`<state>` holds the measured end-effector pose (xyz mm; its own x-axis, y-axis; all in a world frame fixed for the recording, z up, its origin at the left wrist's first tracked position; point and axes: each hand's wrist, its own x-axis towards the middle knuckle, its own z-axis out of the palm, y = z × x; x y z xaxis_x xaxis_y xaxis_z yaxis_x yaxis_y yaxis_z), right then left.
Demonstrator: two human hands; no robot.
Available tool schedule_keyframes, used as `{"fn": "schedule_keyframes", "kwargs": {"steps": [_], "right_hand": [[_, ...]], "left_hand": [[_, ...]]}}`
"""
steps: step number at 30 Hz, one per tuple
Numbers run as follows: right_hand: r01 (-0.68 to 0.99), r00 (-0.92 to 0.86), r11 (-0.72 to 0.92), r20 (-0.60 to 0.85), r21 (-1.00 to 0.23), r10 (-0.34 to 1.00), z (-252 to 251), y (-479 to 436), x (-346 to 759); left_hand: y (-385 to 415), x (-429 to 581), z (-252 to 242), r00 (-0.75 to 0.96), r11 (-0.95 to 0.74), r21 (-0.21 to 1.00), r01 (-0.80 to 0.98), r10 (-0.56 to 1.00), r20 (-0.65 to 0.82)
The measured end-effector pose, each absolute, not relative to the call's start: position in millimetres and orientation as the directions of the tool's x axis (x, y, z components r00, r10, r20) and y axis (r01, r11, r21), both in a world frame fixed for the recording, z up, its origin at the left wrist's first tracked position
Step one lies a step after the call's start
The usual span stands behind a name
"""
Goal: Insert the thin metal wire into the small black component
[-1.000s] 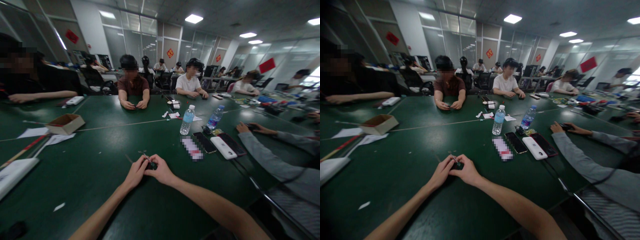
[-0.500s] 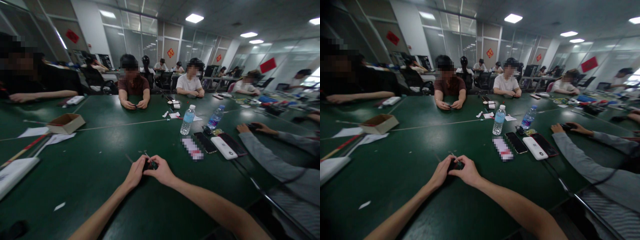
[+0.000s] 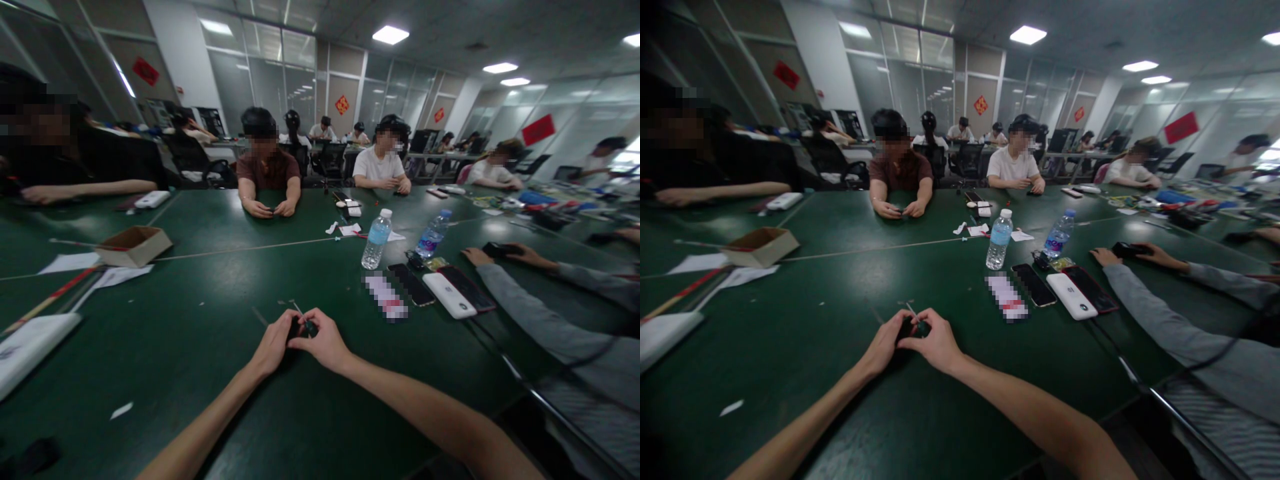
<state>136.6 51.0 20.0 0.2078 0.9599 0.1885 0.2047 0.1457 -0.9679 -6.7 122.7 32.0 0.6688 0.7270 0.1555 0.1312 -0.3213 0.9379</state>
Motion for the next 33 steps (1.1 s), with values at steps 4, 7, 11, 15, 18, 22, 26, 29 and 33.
{"fn": "schedule_keyframes", "kwargs": {"steps": [4,7,11,15,18,22,26,29,33], "right_hand": [[0.195,0.193,0.15,0.188,-0.969,0.963,18.2,51.3,137.7],[0.172,0.179,0.15,0.181,-0.973,0.967,18.8,51.6,137.3],[0.162,0.169,0.159,0.186,-0.974,0.968,19.9,52.0,136.0],[0.186,0.184,0.157,0.192,-0.97,0.964,18.9,52.3,135.8],[0.191,0.182,0.17,0.205,-0.967,0.962,18.0,52.4,136.1],[0.199,0.191,0.182,0.22,-0.963,0.957,18.1,52.3,135.9],[0.197,0.199,0.164,0.203,-0.967,0.959,20.3,51.9,135.0],[0.175,0.18,0.165,0.196,-0.971,0.964,21.7,51.3,134.8],[0.155,0.161,0.181,0.206,-0.971,0.965,21.4,50.9,135.2]], "left_hand": [[123.7,-7.5,31.4,0.679,-0.306,0.945,0.119,0.719,0.147],[125.6,-7.8,30.2,0.677,-0.296,0.947,0.125,0.723,0.136],[127.6,-7.7,29.3,0.682,-0.291,0.949,0.121,0.719,0.134],[127.7,-7.3,29.2,0.689,-0.293,0.951,0.101,0.71,0.145],[127.4,-7.1,28.9,0.697,-0.287,0.951,0.114,0.705,0.129],[126.5,-7.3,29.0,0.695,-0.299,0.947,0.119,0.706,0.136],[125.6,-8.0,30.0,0.704,-0.311,0.944,0.108,0.695,0.148],[126.3,-8.4,29.5,0.713,-0.323,0.942,0.094,0.682,0.163],[128.2,-9.2,27.5,0.728,-0.356,0.931,0.084,0.66,0.187]]}}
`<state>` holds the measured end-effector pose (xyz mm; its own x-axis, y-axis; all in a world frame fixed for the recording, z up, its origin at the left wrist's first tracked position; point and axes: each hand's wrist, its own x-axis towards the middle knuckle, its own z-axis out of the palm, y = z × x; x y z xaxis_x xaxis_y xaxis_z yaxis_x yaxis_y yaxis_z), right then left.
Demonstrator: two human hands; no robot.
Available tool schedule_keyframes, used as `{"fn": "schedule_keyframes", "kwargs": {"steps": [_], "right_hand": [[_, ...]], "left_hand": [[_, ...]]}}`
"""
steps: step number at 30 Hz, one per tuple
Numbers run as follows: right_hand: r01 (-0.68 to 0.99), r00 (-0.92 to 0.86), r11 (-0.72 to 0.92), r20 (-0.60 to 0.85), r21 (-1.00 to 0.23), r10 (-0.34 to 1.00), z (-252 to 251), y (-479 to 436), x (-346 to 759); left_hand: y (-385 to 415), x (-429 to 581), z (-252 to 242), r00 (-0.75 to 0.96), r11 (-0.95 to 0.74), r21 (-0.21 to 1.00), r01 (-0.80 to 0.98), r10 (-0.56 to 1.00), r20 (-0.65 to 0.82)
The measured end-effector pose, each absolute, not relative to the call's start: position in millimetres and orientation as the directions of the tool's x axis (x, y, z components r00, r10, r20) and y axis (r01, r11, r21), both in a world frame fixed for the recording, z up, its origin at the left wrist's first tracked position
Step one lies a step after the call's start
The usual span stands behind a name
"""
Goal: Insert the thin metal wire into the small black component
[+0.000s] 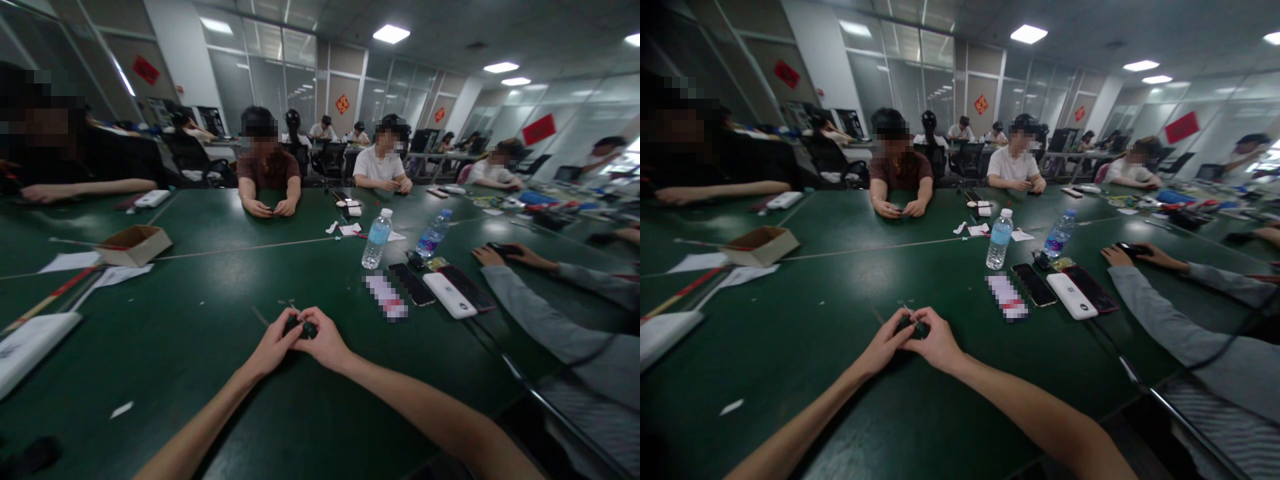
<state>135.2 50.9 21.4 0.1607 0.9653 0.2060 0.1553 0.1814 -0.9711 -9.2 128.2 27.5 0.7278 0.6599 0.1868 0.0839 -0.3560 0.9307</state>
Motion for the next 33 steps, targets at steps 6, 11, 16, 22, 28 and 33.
{"fn": "schedule_keyframes", "kwargs": {"steps": [6,11,16,22,28,33], "right_hand": [[0.217,0.153,0.159,0.195,-0.963,0.969,23.5,49.0,135.4],[0.252,0.149,0.174,0.215,-0.952,0.965,25.2,48.1,135.5],[0.251,0.144,0.17,0.211,-0.953,0.967,25.3,49.1,136.2],[0.233,0.113,0.18,0.21,-0.956,0.971,28.9,47.7,135.9],[0.266,0.141,0.18,0.223,-0.947,0.965,27.6,47.7,136.0],[0.285,0.146,0.185,0.233,-0.94,0.961,26.0,47.6,135.7]], "left_hand": [[130.7,-9.4,23.1,0.726,-0.279,0.959,0.058,0.67,0.151],[133.5,-9.3,18.7,0.731,-0.226,0.974,0.034,0.67,0.13],[134.2,-10.5,19.3,0.726,-0.219,0.975,0.024,0.674,0.134],[132.0,-9.7,20.4,0.717,-0.183,0.983,0.032,0.689,0.105],[130.7,-9.3,21.5,0.708,-0.232,0.972,0.042,0.694,0.135],[131.4,-8.8,19.0,0.688,-0.232,0.971,0.062,0.714,0.127]]}}
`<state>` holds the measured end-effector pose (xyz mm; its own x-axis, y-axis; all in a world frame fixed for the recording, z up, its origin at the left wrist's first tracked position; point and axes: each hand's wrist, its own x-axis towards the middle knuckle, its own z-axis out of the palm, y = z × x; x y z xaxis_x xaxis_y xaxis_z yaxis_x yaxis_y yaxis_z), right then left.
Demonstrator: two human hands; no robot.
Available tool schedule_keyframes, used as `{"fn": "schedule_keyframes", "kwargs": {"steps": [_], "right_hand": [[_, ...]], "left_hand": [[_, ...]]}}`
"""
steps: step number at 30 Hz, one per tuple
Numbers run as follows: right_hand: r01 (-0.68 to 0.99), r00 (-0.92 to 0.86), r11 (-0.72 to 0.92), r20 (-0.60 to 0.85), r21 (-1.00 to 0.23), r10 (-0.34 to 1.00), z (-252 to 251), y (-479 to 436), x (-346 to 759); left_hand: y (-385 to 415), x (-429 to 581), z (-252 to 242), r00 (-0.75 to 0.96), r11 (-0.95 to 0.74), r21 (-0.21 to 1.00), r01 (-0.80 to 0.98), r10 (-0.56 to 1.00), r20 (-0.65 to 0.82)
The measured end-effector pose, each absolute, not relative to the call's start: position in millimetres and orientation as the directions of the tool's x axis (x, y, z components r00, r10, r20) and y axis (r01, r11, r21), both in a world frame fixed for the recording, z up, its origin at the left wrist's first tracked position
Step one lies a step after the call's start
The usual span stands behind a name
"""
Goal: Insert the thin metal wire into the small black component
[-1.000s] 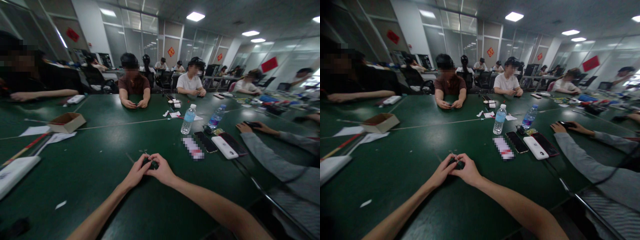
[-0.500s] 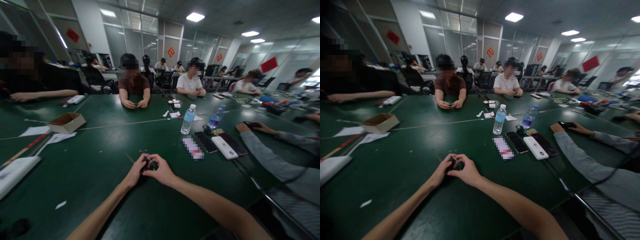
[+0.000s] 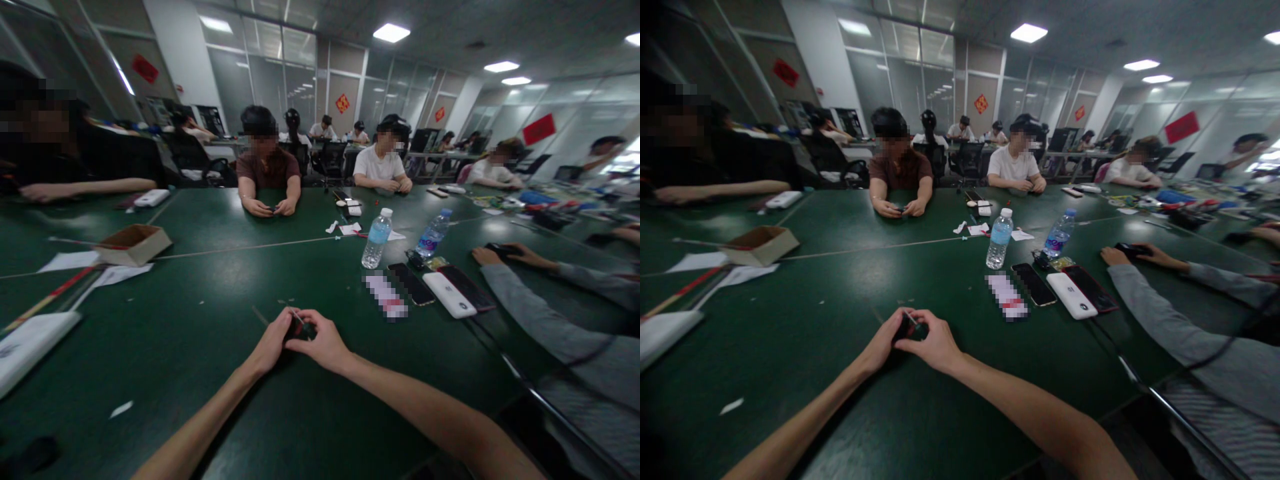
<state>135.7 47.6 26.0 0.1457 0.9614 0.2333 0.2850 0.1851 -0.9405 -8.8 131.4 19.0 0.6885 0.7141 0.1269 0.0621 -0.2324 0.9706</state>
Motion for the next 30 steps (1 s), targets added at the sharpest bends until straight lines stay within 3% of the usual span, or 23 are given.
{"fn": "schedule_keyframes", "kwargs": {"steps": [16,30], "right_hand": [[0.35,0.105,0.194,0.244,-0.917,0.964,35.8,43.3,136.1],[0.319,0.1,0.206,0.249,-0.925,0.963,36.7,43.2,136.1]], "left_hand": [[128.3,-7.6,27.3,0.661,-0.233,0.97,0.068,0.739,0.131],[139.7,-11.2,7.9,0.649,0.099,0.995,0.008,0.757,-0.081]]}}
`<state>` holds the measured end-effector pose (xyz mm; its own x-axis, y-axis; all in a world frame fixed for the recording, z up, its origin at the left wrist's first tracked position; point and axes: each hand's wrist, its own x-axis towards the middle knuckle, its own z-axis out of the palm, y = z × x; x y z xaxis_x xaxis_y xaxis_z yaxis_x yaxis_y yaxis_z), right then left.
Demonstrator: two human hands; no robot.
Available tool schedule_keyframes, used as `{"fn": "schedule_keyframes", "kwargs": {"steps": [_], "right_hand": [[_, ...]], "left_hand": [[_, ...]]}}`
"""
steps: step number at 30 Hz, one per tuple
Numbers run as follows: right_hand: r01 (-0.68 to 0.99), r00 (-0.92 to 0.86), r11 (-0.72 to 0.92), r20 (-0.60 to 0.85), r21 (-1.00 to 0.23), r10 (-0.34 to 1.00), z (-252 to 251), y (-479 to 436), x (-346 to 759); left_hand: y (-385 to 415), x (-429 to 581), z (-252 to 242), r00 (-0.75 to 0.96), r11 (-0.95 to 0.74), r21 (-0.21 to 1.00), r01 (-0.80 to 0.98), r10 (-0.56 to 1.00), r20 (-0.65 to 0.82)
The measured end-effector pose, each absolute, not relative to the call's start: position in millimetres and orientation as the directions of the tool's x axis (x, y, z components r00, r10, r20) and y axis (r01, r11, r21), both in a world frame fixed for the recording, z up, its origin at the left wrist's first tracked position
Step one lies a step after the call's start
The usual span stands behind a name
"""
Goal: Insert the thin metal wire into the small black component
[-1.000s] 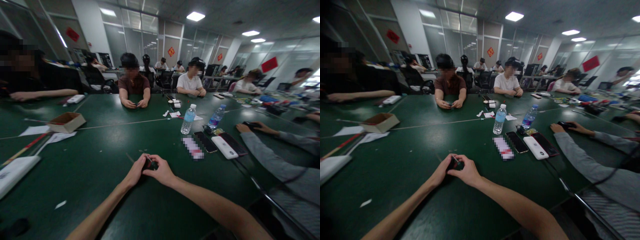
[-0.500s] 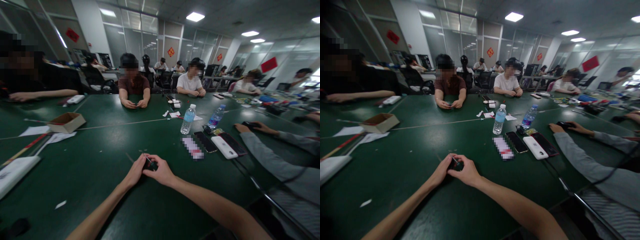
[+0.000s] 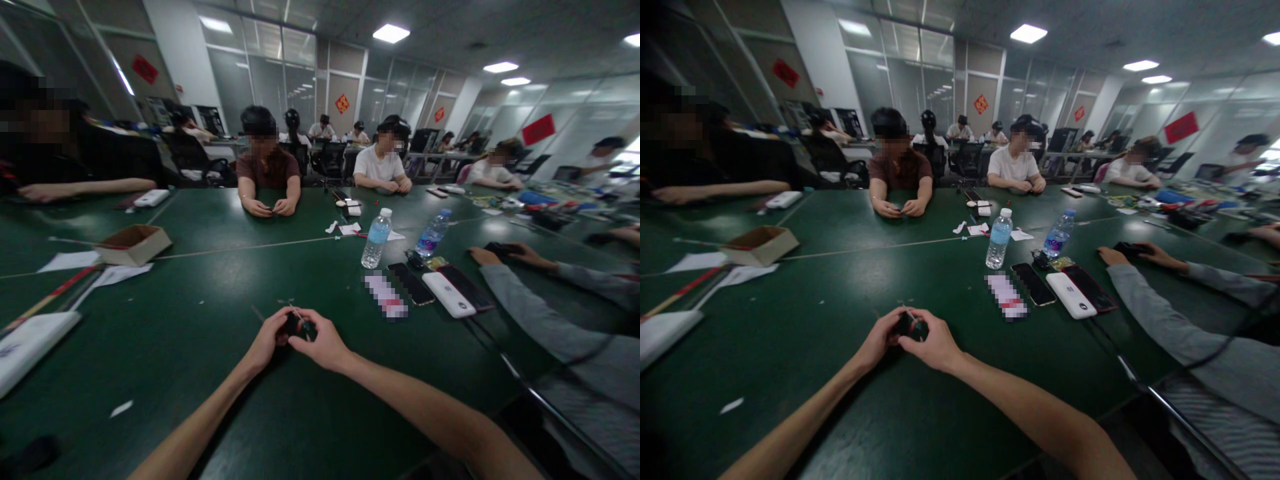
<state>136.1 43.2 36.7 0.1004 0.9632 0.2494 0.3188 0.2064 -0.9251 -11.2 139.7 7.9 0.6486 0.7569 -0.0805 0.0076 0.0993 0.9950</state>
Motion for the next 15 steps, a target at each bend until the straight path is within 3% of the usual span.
{"fn": "schedule_keyframes", "kwargs": {"steps": [15], "right_hand": [[0.303,0.093,0.226,0.265,-0.926,0.96,37.6,42.9,136.8]], "left_hand": [[139.5,-11.4,11.2,0.688,0.152,0.976,-0.152,0.726,-0.006]]}}
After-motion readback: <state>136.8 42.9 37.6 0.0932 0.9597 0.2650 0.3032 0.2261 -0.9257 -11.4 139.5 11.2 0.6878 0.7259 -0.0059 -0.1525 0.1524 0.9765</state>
